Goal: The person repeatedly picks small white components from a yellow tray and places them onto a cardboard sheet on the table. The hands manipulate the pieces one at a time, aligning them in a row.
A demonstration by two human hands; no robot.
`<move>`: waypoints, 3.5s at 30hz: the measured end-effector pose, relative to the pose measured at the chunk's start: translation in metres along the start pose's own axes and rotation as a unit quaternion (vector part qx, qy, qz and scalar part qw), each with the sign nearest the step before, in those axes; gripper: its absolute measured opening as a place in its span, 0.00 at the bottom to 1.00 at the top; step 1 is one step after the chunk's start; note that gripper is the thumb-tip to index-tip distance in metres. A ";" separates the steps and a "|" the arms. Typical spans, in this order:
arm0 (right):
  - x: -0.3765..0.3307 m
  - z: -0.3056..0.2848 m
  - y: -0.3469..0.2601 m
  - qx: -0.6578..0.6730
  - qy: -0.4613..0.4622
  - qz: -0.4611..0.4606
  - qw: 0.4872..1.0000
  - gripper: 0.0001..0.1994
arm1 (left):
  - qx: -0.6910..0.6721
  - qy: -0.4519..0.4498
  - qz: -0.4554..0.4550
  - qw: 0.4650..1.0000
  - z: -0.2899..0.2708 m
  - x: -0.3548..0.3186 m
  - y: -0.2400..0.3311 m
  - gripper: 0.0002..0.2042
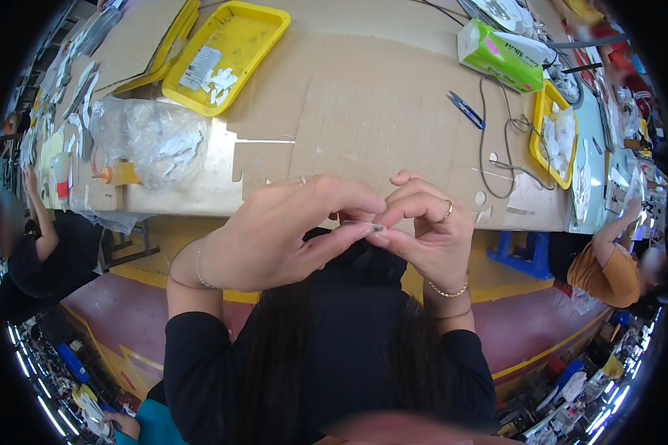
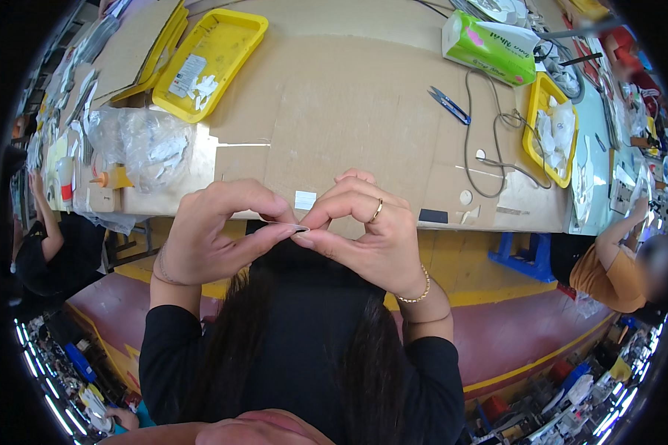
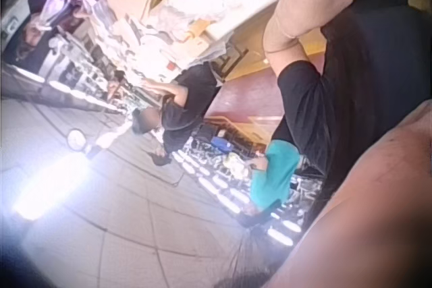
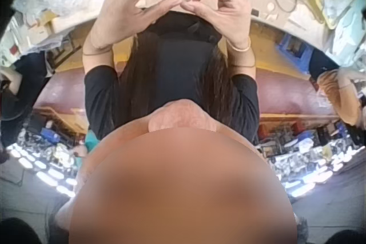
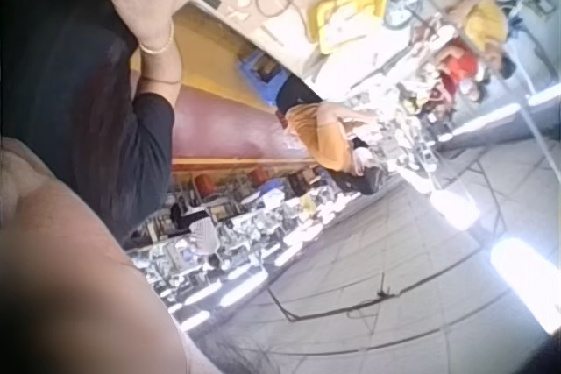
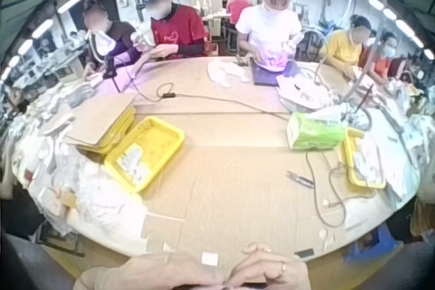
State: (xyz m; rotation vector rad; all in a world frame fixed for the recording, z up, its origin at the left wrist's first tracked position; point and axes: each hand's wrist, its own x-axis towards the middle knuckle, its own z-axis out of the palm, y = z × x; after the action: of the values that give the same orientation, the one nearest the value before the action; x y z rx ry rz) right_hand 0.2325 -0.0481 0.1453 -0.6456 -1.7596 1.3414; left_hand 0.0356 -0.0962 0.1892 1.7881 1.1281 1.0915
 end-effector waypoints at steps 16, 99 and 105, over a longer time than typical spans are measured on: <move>-0.001 -0.004 0.001 -0.001 -0.009 0.001 1.000 0.09 | 0.007 -0.002 -0.060 0.998 0.005 0.003 0.006 0.06; -0.024 0.008 0.066 0.136 0.009 0.242 0.961 0.05 | -0.343 0.075 -0.324 0.879 0.010 -0.038 -0.103 0.08; -0.021 0.006 0.058 0.299 -0.041 0.270 0.914 0.05 | -0.217 0.045 -0.223 0.949 0.010 -0.027 -0.065 0.12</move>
State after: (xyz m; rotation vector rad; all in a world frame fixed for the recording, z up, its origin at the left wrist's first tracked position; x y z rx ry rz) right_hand 0.2343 -0.0505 0.0833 -0.7503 -1.1457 2.1889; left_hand 0.0188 -0.1015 0.1204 1.0857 1.1629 1.0476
